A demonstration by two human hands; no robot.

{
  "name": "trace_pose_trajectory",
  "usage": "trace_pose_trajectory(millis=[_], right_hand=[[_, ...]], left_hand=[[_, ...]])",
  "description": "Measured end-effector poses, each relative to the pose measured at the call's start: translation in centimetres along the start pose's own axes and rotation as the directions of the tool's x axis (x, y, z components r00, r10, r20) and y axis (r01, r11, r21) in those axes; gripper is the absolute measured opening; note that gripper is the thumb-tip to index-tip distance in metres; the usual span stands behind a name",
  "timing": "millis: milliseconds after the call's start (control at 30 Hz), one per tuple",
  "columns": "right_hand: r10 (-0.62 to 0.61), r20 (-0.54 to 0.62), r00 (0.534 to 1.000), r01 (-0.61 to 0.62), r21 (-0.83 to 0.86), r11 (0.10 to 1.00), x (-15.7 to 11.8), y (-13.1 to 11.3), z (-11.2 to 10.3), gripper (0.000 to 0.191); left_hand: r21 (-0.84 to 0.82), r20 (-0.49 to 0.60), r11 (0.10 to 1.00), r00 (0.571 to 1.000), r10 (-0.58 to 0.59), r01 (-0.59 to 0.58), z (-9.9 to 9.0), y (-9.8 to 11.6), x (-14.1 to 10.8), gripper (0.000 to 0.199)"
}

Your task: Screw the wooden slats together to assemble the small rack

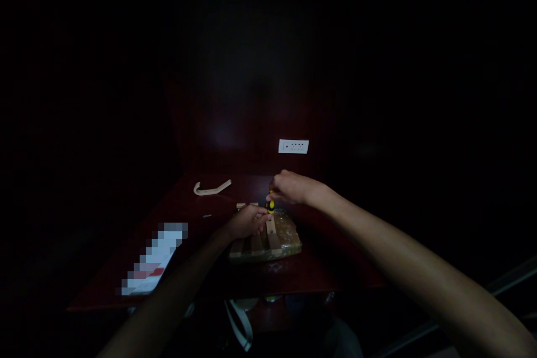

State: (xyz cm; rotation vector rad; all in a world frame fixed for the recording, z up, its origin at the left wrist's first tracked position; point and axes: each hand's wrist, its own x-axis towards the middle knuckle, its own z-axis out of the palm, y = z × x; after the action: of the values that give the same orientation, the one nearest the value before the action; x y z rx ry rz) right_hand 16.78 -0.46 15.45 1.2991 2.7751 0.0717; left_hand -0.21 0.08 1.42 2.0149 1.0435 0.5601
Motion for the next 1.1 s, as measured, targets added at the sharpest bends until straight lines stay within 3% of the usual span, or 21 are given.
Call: trace_pose_trajectory(millis=[133,433,700,933,1100], right_hand=[[0.019,0.026,0.999,-0.019,-0.013,1.0,-0.1,0.0,-0.3,0.036],[-0.133,-0.015,0.991,0.134,0.083,0.988,0.2,0.8,-0.4,0.018],[-0.093,-0.024,0.995,0.095,0.096,0.991,0.0,1.0,0.0,0.023],[-0.053,0.021,0.998,0.052,0.058,0.997,-0.2,0.5,-0.1,0.032],[-0.097,0.039,0.995,0.094,0.087,0.992,-0.3,0.5,-0.4,0.019]], left_hand=[[0.023,-0.004,0.999,0.999,0.032,-0.032,0.1,-0.4,0.2,0.045],[0.049,0.0,0.999,1.0,0.005,-0.005,0.0,-0.2,0.0,0.05],[-0.028,0.032,1.0,0.999,-0.008,0.009,0.0,-0.2,0.0,0.046],[0.03,0.005,0.999,1.0,0.031,-0.031,0.0,-0.1,0.0,0.045],[0.029,0.025,0.999,0.999,0.022,-0.023,-0.2,0.2,-0.1,0.044]])
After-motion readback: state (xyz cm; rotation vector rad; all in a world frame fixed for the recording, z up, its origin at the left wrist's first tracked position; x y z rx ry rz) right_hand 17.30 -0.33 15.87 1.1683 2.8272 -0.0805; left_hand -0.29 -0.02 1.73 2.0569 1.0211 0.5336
